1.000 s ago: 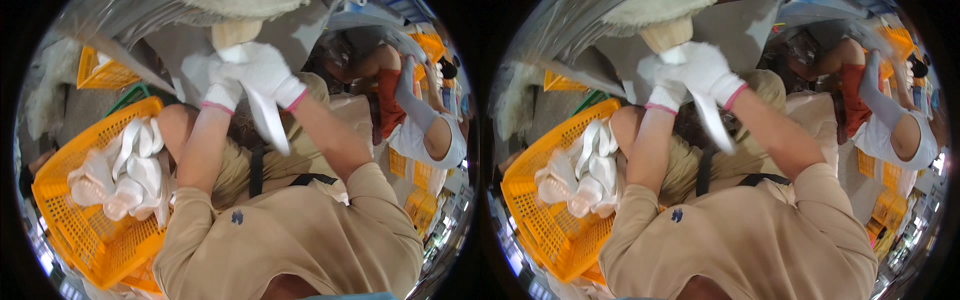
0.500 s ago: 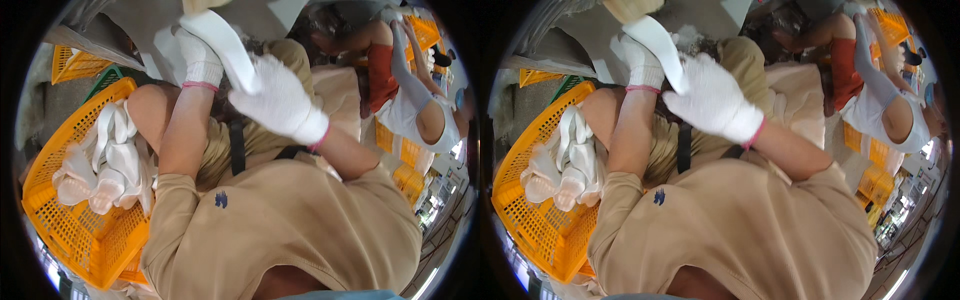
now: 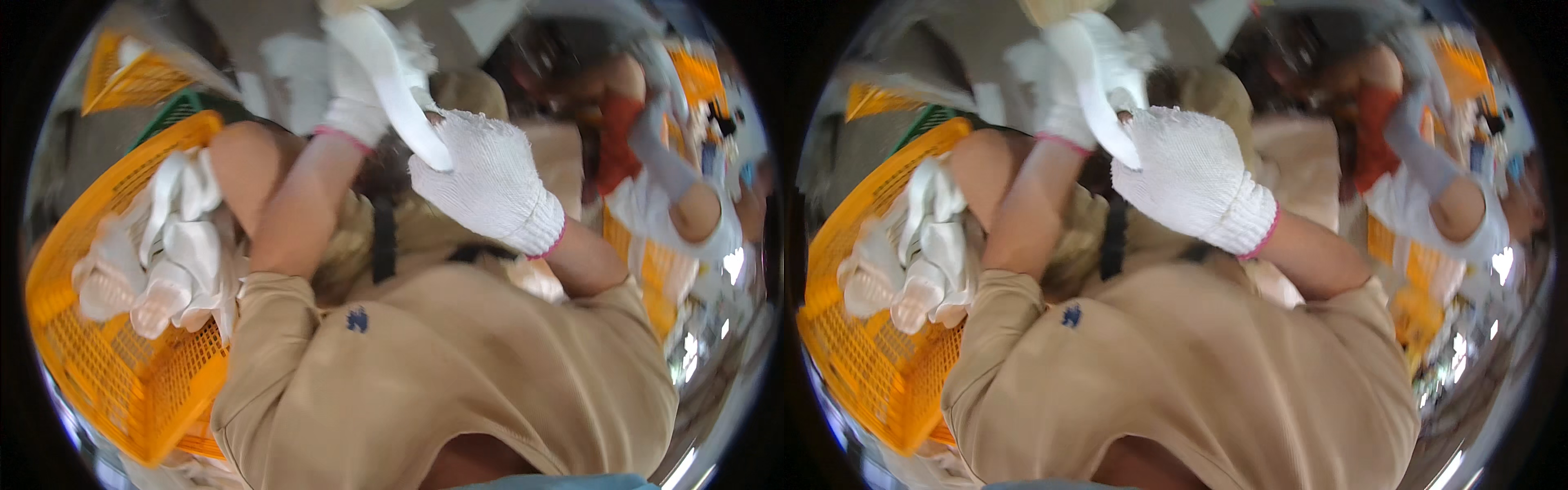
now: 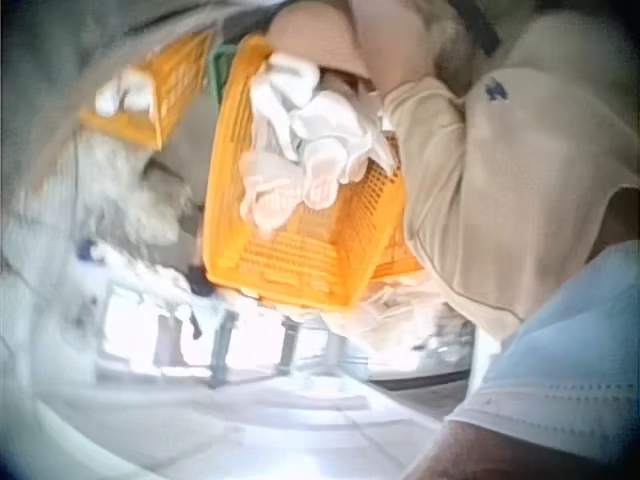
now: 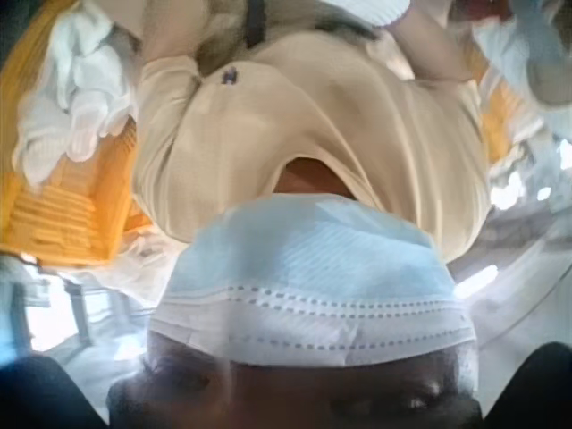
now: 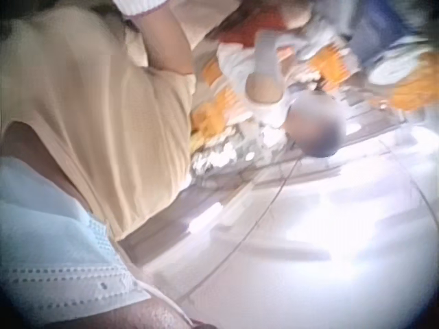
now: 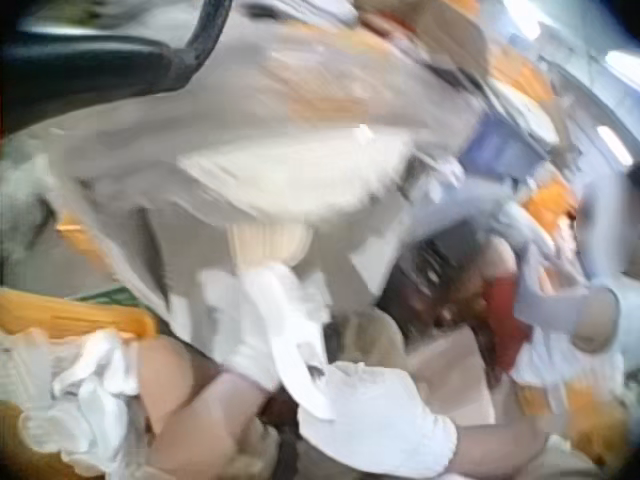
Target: The person sits on the floor and repeatedly rubs white slipper-like items against a rotating brush to clean them. They pick up each item from a yellow basket, scrub it with both hands, and place it back into the basket.
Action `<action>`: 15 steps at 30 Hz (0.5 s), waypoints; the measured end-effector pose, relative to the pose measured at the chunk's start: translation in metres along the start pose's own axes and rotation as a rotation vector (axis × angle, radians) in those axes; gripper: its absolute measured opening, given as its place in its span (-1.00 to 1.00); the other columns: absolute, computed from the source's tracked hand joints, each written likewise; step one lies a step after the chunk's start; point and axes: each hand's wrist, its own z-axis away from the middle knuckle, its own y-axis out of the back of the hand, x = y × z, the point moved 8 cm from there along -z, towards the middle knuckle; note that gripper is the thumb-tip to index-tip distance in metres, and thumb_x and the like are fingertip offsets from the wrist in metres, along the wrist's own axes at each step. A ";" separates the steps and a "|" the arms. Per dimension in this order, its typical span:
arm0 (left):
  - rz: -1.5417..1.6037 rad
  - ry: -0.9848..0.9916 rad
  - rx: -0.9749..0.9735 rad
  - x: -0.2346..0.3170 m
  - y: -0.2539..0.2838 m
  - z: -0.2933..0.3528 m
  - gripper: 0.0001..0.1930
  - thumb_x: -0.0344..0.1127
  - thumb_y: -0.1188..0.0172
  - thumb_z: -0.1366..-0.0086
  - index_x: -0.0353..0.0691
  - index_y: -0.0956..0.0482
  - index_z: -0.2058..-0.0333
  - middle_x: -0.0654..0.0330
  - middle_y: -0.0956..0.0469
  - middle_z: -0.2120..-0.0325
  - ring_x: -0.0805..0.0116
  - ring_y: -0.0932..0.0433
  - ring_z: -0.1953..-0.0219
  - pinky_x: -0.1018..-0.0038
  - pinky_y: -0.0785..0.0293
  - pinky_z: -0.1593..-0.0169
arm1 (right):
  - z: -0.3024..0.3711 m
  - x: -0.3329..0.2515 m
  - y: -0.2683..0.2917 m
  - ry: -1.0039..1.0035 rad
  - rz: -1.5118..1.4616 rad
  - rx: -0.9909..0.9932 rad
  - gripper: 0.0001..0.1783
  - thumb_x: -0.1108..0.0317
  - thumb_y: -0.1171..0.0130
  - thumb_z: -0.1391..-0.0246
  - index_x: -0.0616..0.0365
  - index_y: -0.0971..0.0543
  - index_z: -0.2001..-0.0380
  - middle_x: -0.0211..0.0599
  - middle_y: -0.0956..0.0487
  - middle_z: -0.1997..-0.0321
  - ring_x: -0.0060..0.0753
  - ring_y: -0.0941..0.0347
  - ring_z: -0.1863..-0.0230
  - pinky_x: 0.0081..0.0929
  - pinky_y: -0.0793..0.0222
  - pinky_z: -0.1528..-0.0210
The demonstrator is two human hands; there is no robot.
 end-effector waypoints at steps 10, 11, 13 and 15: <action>-0.461 -0.478 0.472 0.035 -0.049 0.035 -0.57 -0.16 -0.12 -0.43 -0.26 -0.51 -0.17 0.07 -0.60 -0.06 0.13 -0.57 -0.11 0.26 -0.45 -0.28 | 0.057 0.055 -0.018 -0.518 -0.827 0.052 -0.34 0.19 -0.41 -0.07 0.38 -0.54 -0.16 -0.12 -0.71 0.04 -0.50 -0.58 0.01 -0.43 -0.51 -0.07; -0.555 -0.558 0.434 0.045 -0.053 0.044 -0.60 -0.17 -0.12 -0.43 -0.27 -0.53 -0.13 0.09 -0.61 -0.04 0.16 -0.57 -0.09 0.27 -0.45 -0.26 | 0.055 0.048 -0.021 -0.501 -0.923 0.040 -0.37 0.22 -0.41 -0.07 0.38 -0.54 -0.15 -0.12 -0.70 0.04 -0.51 -0.57 0.01 -0.43 -0.51 -0.07; -0.582 -0.575 0.453 0.051 -0.043 0.047 -0.64 -0.19 -0.13 -0.43 -0.29 -0.57 -0.06 0.13 -0.62 0.02 0.21 -0.58 -0.05 0.28 -0.47 -0.21 | 0.053 0.043 -0.025 -0.472 -1.057 0.044 -0.46 0.30 -0.42 -0.08 0.38 -0.57 -0.08 -0.18 -0.70 0.06 -0.54 -0.57 0.07 -0.46 -0.53 -0.01; -0.317 -0.409 0.385 0.035 -0.025 0.036 -0.63 -0.17 -0.08 -0.49 -0.31 -0.56 -0.09 0.15 -0.61 0.01 0.27 -0.57 -0.05 0.29 -0.48 -0.21 | 0.065 0.061 -0.037 -0.631 -1.193 0.026 -0.48 0.30 -0.41 -0.10 0.37 -0.58 -0.08 -0.23 -0.70 0.06 -0.52 -0.58 0.09 -0.45 -0.54 0.00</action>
